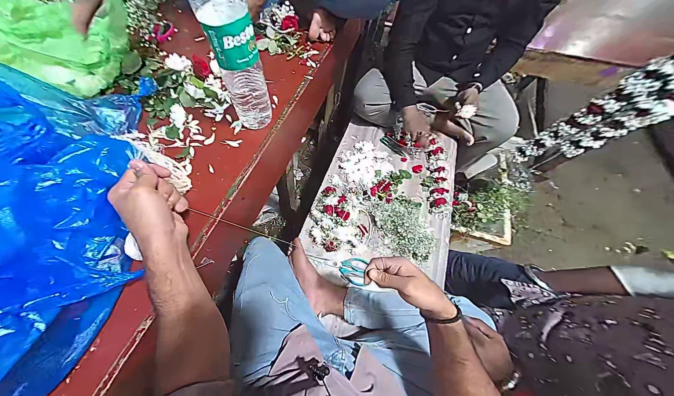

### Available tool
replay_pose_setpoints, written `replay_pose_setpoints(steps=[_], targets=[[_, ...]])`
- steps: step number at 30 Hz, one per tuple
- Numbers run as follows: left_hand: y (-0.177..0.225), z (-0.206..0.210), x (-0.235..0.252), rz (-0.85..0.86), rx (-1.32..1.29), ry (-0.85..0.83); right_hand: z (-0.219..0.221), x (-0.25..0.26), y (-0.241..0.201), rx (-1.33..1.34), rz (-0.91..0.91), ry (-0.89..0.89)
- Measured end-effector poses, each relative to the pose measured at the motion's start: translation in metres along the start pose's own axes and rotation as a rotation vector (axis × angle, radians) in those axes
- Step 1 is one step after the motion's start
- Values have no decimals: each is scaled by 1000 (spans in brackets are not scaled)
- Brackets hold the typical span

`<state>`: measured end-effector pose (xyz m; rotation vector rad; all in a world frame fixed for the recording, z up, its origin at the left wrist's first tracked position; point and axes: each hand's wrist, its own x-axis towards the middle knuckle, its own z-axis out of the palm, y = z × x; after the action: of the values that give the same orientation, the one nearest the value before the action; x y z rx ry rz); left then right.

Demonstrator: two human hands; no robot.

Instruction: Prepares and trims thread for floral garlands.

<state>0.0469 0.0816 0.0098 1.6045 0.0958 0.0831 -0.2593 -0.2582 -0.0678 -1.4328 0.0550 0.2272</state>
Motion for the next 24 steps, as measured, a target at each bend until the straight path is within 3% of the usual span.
replay_pose_setpoints(steps=[3, 6, 9, 10, 12, 14, 16, 18, 20, 24], targets=[[-7, -6, 12, 6, 264, 28, 1, 1, -29, -52, -37, -9], [8, -19, 6, -47, 919, 24, 11, 6, -61, -67, -78, -1], [50, -6, -39, 110, 1085, -18, 25, 11, -93, -117, -131, -54], [61, 4, -59, 246, 1023, -74, 28, 15, -102, -136, -159, -80], [65, 28, -101, 438, 711, -382, 37, 26, -114, -159, -204, -117], [48, 55, -133, 418, 372, -824, 44, 38, -120, -169, -233, -111], [33, 74, -148, 330, 171, -1092, 45, 48, -120, -143, -258, -68], [31, 75, -147, 161, -67, -1140, 44, 52, -111, -76, -258, -19], [35, 70, -137, -41, -349, -1037, 47, 53, -98, 13, -246, -10], [59, 58, -117, -20, -566, -743, 54, 50, -66, 173, -232, -1]])
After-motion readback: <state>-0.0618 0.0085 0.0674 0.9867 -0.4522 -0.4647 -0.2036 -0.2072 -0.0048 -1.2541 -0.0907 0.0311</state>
